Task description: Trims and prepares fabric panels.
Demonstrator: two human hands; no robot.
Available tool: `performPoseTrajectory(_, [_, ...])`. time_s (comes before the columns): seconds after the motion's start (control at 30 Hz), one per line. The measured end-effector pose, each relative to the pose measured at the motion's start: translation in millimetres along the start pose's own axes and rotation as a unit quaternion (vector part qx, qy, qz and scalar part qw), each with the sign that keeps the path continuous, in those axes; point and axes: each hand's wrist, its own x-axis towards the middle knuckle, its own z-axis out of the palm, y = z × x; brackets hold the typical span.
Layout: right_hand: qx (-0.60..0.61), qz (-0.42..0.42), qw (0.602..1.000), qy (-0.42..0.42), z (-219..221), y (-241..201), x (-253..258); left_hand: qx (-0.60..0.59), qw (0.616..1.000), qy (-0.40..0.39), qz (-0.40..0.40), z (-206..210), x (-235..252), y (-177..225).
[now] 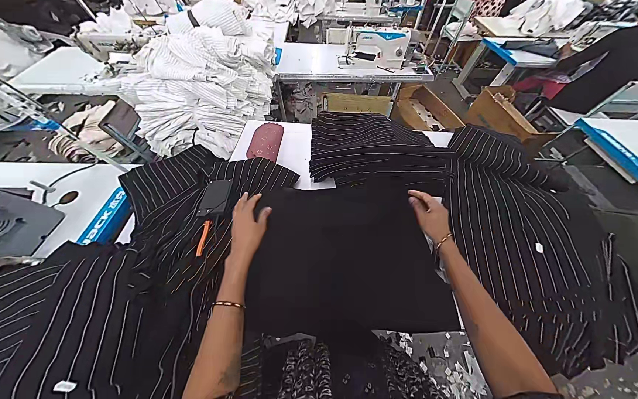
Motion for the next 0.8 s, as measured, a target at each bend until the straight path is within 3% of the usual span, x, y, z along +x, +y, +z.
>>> performPoseTrajectory(0.07, [-0.016, -0.066, 0.995, -0.07, 26.1, -5.3, -21.0, 0.047, 0.994, -0.079, 0.059, 25.8, -20.1, 14.1])
performPoseTrajectory(0.13, [-0.018, -0.112, 0.981, -0.156, 53.9, -11.4, -73.8, 0.056, 0.972, -0.194, 0.123, 58.4, -68.0, 24.8])
performPoseTrajectory(0.2, [-0.059, -0.147, 0.952, -0.261, 78.3, -3.6, -136.7, 0.096, 0.933, -0.319, 0.137, 85.1, -118.5, 26.2])
performPoseTrajectory(0.27, [-0.17, -0.179, 0.91, -0.333, 90.9, 16.1, -184.9, 0.16, 0.903, -0.378, 0.128, 101.1, -153.6, 17.7])
performPoseTrajectory(0.3, [-0.221, -0.2, 0.895, -0.332, 91.6, 26.6, -199.2, 0.184, 0.9, -0.375, 0.125, 104.1, -164.7, 14.5])
performPoseTrajectory(0.37, [-0.259, -0.246, 0.901, -0.247, 88.7, 47.2, -217.2, 0.212, 0.912, -0.33, 0.123, 105.6, -182.7, 11.4])
performPoseTrajectory(0.43, [-0.261, -0.279, 0.91, -0.161, 81.4, 66.0, -224.4, 0.237, 0.928, -0.248, 0.144, 109.4, -201.7, 5.9])
performPoseTrajectory(0.5, [-0.226, -0.294, 0.917, -0.145, 70.2, 75.5, -223.7, 0.244, 0.934, -0.215, 0.149, 105.3, -209.3, 7.1])
performPoseTrajectory(0.57, [-0.171, -0.271, 0.932, -0.173, 58.0, 73.9, -223.4, 0.241, 0.919, -0.299, 0.085, 86.8, -205.1, 24.7])
performPoseTrajectory(0.67, [-0.054, -0.143, 0.955, -0.254, 40.0, 54.0, -191.7, 0.249, 0.843, -0.475, -0.048, 57.8, -154.5, 67.2])
performPoseTrajectory(0.8, [0.022, 0.031, 0.935, -0.352, 32.2, 33.0, -95.0, 0.247, 0.833, -0.492, -0.057, 60.0, -66.1, 88.3])
